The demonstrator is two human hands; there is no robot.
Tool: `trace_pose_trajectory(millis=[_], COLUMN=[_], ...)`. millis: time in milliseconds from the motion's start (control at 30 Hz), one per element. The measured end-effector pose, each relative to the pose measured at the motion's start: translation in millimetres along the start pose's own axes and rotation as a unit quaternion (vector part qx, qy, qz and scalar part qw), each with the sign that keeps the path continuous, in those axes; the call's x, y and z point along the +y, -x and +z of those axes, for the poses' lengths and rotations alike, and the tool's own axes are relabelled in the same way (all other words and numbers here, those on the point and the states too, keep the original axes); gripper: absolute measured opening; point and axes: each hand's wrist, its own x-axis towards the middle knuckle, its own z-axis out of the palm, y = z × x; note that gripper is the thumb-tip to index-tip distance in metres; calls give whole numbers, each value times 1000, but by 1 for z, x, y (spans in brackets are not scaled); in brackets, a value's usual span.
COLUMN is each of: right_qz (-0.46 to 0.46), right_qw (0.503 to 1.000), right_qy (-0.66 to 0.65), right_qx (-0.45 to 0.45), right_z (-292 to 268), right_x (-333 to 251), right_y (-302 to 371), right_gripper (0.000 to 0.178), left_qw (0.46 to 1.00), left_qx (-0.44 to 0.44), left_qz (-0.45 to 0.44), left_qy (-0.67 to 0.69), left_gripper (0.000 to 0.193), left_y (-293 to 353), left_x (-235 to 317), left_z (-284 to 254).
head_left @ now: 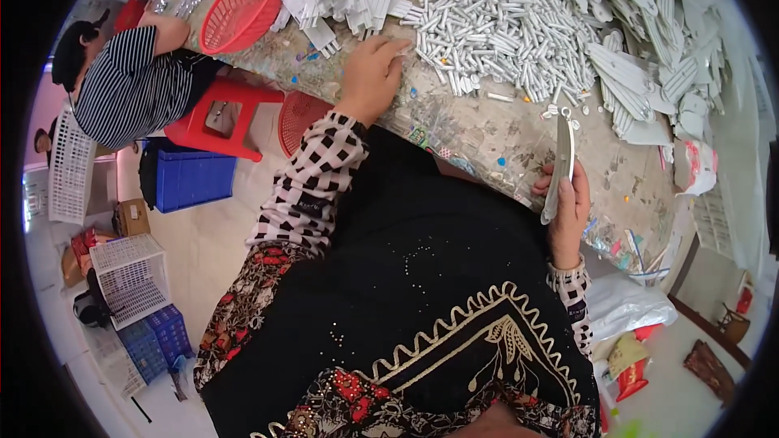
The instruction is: The person sorts and assembles small white plastic parts and fabric strips by hand at a manufacturing workspace.
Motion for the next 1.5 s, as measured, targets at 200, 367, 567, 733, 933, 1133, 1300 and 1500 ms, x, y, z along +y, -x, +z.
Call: trace_pose_trajectory(millis=[200, 367, 567, 733, 933, 1133, 1300, 1500], right_qz=[9, 0, 2, -18, -6, -5, -4, 0], right_qw=[999, 1000, 1000, 1000, 1000, 999, 999, 999], right_qy=[30, 10, -11, -21, -24, -36, -43, -46], right_qx=[15, 13, 24, 11, 10, 0, -12, -15], right_z=[4, 4, 0, 0, -2, -1, -6, -9], right_x=[-1, -2, 3, 6, 4, 1, 6, 4], right_y=[3, 4, 5, 6, 7, 6, 6, 6], right_gripper=[43, 38, 39, 42, 44, 46, 47, 45], left_qw=[999, 984, 964, 967, 967, 963, 975, 995], left_qx=[-28, -79, -170, -190, -161, -181, -189, -26], left_qz=[-9, 72, 140, 134, 198, 201, 120, -95], left_qy=[-22, -141, -147, -103, -6, -19, -6, -12], left_gripper=[23, 28, 17, 12, 21, 29, 25, 22], left_y=[-11, -7, -26, -39, -94, -106, -72, -54], left_x=[-2, -23, -28, -8, 47, 65, 41, -30], left_z=[-5, -13, -23, -29, 4, 8, -9, -46])
